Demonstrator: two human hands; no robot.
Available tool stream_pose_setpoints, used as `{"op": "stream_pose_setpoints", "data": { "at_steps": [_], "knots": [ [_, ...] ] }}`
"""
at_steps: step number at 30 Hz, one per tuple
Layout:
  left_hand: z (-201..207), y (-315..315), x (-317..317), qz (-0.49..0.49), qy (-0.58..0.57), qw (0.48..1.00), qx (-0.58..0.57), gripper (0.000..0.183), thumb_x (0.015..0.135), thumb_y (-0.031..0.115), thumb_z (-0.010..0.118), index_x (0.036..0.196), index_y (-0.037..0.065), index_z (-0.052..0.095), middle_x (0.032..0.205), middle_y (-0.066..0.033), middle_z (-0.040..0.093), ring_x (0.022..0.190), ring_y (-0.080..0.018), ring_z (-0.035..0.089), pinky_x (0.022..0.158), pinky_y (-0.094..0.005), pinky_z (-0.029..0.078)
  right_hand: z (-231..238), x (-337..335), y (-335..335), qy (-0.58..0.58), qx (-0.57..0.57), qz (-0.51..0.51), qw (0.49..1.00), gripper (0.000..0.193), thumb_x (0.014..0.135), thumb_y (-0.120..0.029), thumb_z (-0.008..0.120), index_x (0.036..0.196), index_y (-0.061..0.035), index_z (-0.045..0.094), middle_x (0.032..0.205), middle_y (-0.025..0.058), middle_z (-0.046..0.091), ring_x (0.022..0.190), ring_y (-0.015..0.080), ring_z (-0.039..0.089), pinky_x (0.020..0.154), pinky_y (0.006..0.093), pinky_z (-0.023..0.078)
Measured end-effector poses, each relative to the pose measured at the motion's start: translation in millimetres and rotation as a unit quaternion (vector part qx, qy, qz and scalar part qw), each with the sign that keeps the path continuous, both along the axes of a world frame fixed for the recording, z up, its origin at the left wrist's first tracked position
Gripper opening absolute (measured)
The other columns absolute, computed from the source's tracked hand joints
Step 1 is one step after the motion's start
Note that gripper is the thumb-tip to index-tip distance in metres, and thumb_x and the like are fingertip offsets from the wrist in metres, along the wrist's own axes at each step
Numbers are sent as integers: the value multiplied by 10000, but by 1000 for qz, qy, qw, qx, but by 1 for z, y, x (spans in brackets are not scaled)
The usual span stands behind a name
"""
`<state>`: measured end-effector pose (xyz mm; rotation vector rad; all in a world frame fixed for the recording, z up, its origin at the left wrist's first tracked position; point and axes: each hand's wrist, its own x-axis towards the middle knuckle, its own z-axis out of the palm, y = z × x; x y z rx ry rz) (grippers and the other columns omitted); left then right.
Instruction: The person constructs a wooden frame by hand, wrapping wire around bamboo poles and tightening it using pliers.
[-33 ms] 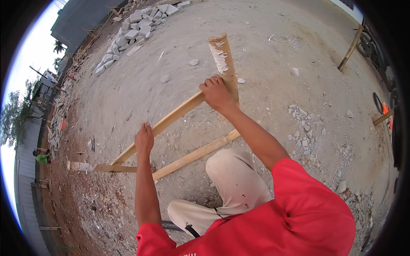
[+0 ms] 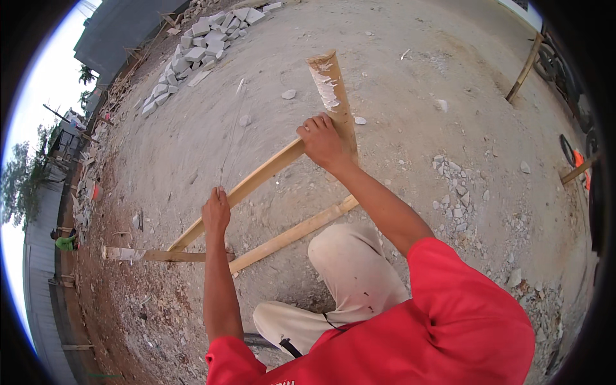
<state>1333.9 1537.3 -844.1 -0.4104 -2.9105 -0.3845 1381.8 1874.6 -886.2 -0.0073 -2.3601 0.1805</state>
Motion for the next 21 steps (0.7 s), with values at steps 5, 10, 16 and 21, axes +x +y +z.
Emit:
{"op": "stream_pose_setpoints", "data": {
  "at_steps": [5, 10, 16, 21],
  "knots": [
    [-8, -1, -1, 2, 57, 998, 17, 391, 1024, 352, 381, 990, 18, 583, 917, -277, 664, 880, -482, 615, 763, -566, 455, -7, 34, -21, 91, -57, 22, 994, 287, 806, -75, 562, 1090, -93, 598, 1174, 131, 564, 1160, 289, 497, 1104, 491, 286],
    [4, 2, 6, 4, 1, 1000, 3, 406, 1027, 347, 377, 1053, 4, 591, 956, -267, 668, 904, -480, 617, 767, -551, 464, -15, 68, 16, 247, -358, -41, 900, 363, 804, -110, 580, 1165, -72, 581, 1189, 152, 551, 1188, 306, 482, 1040, 470, 344],
    [-12, 5, -2, -1, 6, 999, -41, 387, 1029, 334, 372, 966, 6, 569, 923, -281, 664, 877, -493, 616, 756, -558, 460, -3, 26, 127, 115, -727, 85, 671, 348, 896, -350, 613, 1084, -59, 644, 1026, 93, 593, 954, 209, 537, 868, 397, 427],
    [-14, 7, 0, -5, 10, 1000, -21, 386, 1029, 331, 372, 968, 4, 570, 918, -289, 661, 880, -499, 614, 748, -557, 460, -6, 15, 143, -202, -715, 84, 664, 363, 867, -444, 640, 1058, -141, 697, 973, 45, 608, 877, 184, 563, 819, 399, 468]
  ]
}}
